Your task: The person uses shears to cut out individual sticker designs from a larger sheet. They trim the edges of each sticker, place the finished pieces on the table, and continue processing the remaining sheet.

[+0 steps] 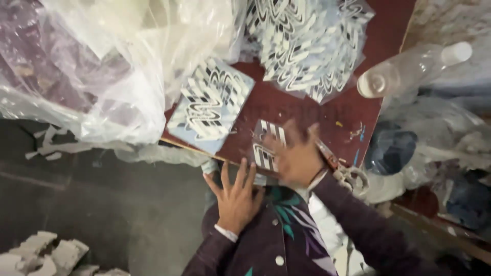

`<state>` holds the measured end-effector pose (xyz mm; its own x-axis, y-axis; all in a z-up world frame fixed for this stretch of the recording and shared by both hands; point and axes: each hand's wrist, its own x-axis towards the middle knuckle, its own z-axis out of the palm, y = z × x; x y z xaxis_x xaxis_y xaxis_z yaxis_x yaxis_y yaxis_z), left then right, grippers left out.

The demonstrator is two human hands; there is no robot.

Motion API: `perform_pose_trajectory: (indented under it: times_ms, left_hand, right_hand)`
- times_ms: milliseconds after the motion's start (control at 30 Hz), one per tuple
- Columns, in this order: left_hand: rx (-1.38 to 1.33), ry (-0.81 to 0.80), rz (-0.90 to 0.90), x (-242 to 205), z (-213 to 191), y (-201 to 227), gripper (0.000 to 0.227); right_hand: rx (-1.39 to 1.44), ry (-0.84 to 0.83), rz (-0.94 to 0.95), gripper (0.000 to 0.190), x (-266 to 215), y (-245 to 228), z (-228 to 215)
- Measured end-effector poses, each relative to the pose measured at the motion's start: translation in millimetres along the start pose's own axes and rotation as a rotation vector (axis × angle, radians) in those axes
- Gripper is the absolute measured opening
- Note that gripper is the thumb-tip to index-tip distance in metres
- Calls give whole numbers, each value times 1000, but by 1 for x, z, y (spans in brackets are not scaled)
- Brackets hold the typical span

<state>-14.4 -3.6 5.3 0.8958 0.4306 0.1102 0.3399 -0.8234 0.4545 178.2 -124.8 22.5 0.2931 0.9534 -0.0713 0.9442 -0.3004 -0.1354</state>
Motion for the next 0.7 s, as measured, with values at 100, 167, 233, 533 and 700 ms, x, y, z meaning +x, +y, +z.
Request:
perform_pose_trajectory:
  times_ms: [100,167,233,533,700]
  left_hand:
    - [-41,-66,-52,-29,-8,14,72]
    - [-32,-30,-24,-3,-5,5,73]
    - [-44,3,-23,5,1,0,72]
    - [-36,136,-210,40,-19,-23,44]
    - [119,288,-101,73,-58,-54,53]
  right_hand:
    - [41,-31,20,57,-52,-26,5]
    - [35,34,52,58,-46,-18,4]
    - [-21,100,17,56,-43,-9,3]
    - [4,427,106,32,-75,-18,39]
    - [242,608,359,23,-71,-40,-8]
